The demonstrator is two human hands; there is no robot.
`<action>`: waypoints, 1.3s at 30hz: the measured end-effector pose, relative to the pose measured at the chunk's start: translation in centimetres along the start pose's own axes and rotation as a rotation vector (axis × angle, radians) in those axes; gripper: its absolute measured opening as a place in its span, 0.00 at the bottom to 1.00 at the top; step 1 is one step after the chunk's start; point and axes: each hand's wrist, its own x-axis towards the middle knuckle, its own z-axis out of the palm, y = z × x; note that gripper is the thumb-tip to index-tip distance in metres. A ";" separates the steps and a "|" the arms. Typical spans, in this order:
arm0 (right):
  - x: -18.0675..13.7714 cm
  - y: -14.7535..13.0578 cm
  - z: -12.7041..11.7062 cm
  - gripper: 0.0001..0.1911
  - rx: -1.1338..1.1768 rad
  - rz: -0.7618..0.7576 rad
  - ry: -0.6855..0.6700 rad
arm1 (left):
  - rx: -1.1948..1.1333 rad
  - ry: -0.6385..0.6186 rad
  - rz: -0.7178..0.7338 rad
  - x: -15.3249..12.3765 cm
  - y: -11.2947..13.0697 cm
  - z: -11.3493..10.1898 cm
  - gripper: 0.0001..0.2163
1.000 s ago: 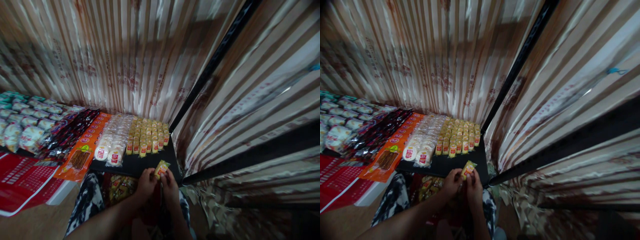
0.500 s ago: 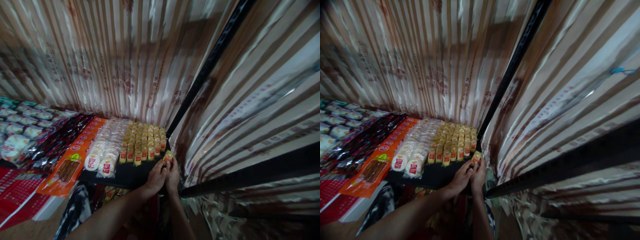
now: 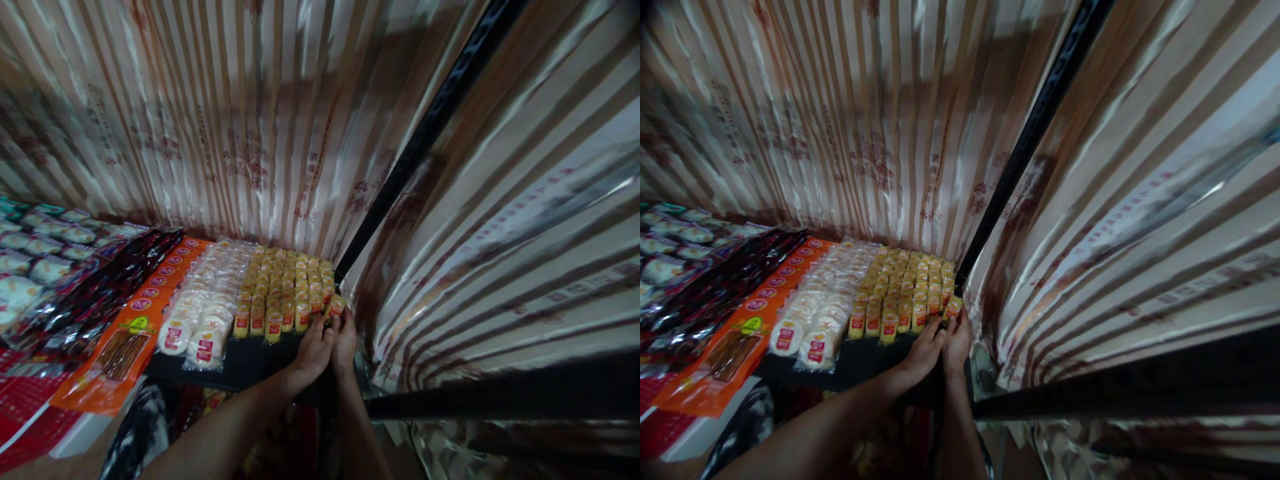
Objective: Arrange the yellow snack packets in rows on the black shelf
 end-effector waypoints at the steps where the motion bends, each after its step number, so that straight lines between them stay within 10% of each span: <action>1: 0.1 -0.1 0.0 0.32 -0.011 0.003 -0.007 | 0.003 0.002 -0.010 0.1 -0.1 -0.1 0.24; 39: 0.0 1.7 2.7 0.28 -0.244 -0.197 -0.088 | 0.008 0.049 0.104 0.4 -2.1 0.6 0.23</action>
